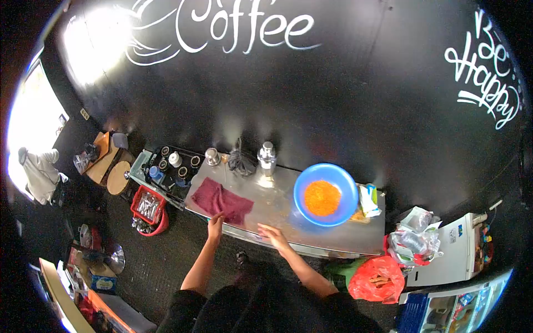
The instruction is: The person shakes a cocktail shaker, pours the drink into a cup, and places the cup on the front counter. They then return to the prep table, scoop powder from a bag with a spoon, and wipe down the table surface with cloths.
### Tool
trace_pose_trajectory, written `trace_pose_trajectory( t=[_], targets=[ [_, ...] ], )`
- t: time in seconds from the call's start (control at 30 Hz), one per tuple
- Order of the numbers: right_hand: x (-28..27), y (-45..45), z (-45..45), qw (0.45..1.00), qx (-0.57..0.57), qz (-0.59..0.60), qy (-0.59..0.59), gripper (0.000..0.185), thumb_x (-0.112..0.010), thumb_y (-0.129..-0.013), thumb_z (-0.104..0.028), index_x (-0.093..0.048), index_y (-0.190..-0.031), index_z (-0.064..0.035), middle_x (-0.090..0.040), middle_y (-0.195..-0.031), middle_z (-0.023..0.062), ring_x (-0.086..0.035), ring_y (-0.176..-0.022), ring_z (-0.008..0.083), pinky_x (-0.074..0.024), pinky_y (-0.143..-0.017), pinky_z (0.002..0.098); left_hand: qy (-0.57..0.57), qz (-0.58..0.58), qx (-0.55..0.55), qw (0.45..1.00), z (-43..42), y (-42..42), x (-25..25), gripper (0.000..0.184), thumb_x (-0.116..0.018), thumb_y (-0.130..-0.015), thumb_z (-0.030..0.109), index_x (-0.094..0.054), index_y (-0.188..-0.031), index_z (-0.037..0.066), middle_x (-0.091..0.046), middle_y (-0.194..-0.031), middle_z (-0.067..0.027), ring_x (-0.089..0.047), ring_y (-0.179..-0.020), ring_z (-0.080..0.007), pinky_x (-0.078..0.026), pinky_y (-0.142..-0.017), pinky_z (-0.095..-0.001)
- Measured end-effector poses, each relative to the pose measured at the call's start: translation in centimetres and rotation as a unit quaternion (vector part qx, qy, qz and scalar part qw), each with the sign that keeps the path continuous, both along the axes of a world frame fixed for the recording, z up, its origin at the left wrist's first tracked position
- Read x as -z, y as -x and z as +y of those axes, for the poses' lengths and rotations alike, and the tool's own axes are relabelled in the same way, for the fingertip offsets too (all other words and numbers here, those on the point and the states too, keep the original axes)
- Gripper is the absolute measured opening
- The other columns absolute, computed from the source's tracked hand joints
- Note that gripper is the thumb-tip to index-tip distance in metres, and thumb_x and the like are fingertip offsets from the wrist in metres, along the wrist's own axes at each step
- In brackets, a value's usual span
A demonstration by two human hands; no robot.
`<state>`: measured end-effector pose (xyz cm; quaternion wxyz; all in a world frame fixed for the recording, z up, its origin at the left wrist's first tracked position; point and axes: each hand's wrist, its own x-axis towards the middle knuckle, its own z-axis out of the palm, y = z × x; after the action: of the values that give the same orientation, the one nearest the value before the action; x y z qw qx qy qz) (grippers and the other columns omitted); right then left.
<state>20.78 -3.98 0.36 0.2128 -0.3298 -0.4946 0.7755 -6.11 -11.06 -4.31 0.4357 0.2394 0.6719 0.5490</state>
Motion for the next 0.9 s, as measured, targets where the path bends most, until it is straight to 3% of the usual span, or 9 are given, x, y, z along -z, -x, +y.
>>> trace_pose_trajectory(
  t=[0.03, 0.1, 0.17, 0.2, 0.3, 0.33, 0.37, 0.63, 0.9],
  targets=[
    [0.6, 2.6, 0.1, 1.0, 0.003, -0.001, 0.003, 0.037, -0.047, -0.094, -0.021, -0.051, -0.129, -0.0101, -0.057, -0.121, 0.012, -0.056, -0.109, 0.0224, -0.046, -0.089, 0.0332, 0.073, 0.142, 0.032, 0.987, 0.6, 1.8, -0.1, 0.039, -0.049, -0.093, 0.014, -0.047, -0.13, 0.003, -0.061, -0.113, -0.0062, -0.057, -0.105, -0.0186, -0.041, -0.092, -0.0295],
    [1.7, 7.7, 0.4, 0.927, -0.008, -0.078, -0.368, 0.039, -0.052, -0.09, -0.014, -0.052, -0.129, -0.0128, -0.053, -0.127, 0.0147, -0.053, -0.113, 0.0284, -0.0426, -0.094, 0.0334, 0.041, 0.278, 0.066, 0.957, 1.7, 4.6, 0.4, 0.042, -0.05, -0.089, 0.012, -0.046, -0.13, 0.003, -0.054, -0.121, -0.0114, -0.051, -0.112, -0.0257, -0.038, -0.096, -0.0337],
    [2.3, 12.3, 0.1, 0.922, -0.019, -0.135, -0.363, 0.047, -0.054, -0.086, -0.009, -0.048, -0.132, -0.0157, -0.043, -0.136, 0.0165, -0.045, -0.121, 0.0332, -0.0383, -0.1, 0.0343, -0.027, 0.525, 0.129, 0.841, 2.7, 6.7, 1.1, 0.05, -0.054, -0.082, 0.008, -0.045, -0.131, 0.003, -0.04, -0.138, -0.0219, -0.039, -0.125, -0.0398, -0.033, -0.104, -0.042],
    [2.3, 14.0, -0.1, 0.882, -0.005, -0.157, -0.443, 0.049, -0.053, -0.085, -0.009, -0.046, -0.134, -0.0147, -0.039, -0.139, 0.0169, -0.042, -0.123, 0.0343, -0.0367, -0.102, 0.0361, 0.004, 0.511, 0.178, 0.841, 2.8, 7.5, -0.5, 0.059, -0.057, -0.078, 0.011, -0.041, -0.134, 0.004, -0.027, -0.143, -0.0269, -0.026, -0.131, -0.0452, -0.027, -0.108, -0.0456],
    [4.0, 16.9, 0.0, 0.784, -0.023, -0.247, -0.569, 0.051, -0.054, -0.086, -0.013, -0.041, -0.135, -0.0115, -0.031, -0.143, 0.0181, -0.032, -0.131, 0.0369, -0.0341, -0.104, 0.0434, 0.068, 0.557, 0.25, 0.789, 2.9, 11.1, 5.8, 0.064, -0.059, -0.078, 0.017, -0.037, -0.137, 0.005, -0.029, -0.142, -0.0269, -0.029, -0.131, -0.0436, -0.028, -0.108, -0.045],
    [4.2, 17.0, -0.1, 0.746, -0.048, -0.29, -0.598, 0.05, -0.054, -0.086, -0.016, -0.043, -0.134, -0.0102, -0.032, -0.143, 0.0184, -0.032, -0.131, 0.0372, -0.0336, -0.104, 0.0453, 0.136, 0.526, 0.245, 0.803, 2.6, 9.6, 2.4, 0.069, -0.061, -0.076, 0.021, -0.035, -0.138, 0.006, -0.029, -0.143, -0.0251, -0.031, -0.13, -0.0425, -0.031, -0.106, -0.0446],
    [4.5, 17.0, -0.3, 0.705, -0.073, -0.331, -0.623, 0.049, -0.055, -0.086, -0.019, -0.044, -0.133, -0.009, -0.032, -0.142, 0.0186, -0.032, -0.131, 0.0376, -0.0332, -0.104, 0.0473, 0.155, 0.599, 0.281, 0.734, 2.9, 10.5, 5.7, 0.068, -0.062, -0.075, 0.024, -0.038, -0.137, 0.008, -0.032, -0.142, -0.0231, -0.036, -0.127, -0.0395, -0.035, -0.103, -0.0446],
    [5.6, 13.1, -1.4, 0.702, -0.005, -0.336, -0.628, 0.031, -0.053, -0.089, -0.028, -0.062, -0.108, -0.0052, -0.052, -0.128, 0.0143, -0.045, -0.122, 0.0299, -0.0374, -0.1, 0.0452, 0.15, 0.511, 0.352, 0.77, 3.0, 8.3, 0.8, 0.06, -0.07, -0.071, 0.029, -0.048, -0.124, 0.01, -0.048, -0.116, -0.0179, -0.045, -0.111, -0.0359, -0.042, -0.091, -0.0492],
    [3.6, 15.0, -1.6, 0.721, 0.009, -0.352, -0.596, 0.043, -0.052, -0.088, -0.033, -0.052, -0.123, -0.0075, -0.038, -0.139, 0.0173, -0.033, -0.131, 0.0325, -0.0323, -0.103, 0.0491, 0.194, 0.542, 0.18, 0.798, 5.2, 7.7, -0.5, 0.069, -0.069, -0.076, 0.037, -0.041, -0.127, 0.002, -0.031, -0.14, -0.024, -0.036, -0.123, -0.041, -0.037, -0.098, -0.0487]
  ],
)
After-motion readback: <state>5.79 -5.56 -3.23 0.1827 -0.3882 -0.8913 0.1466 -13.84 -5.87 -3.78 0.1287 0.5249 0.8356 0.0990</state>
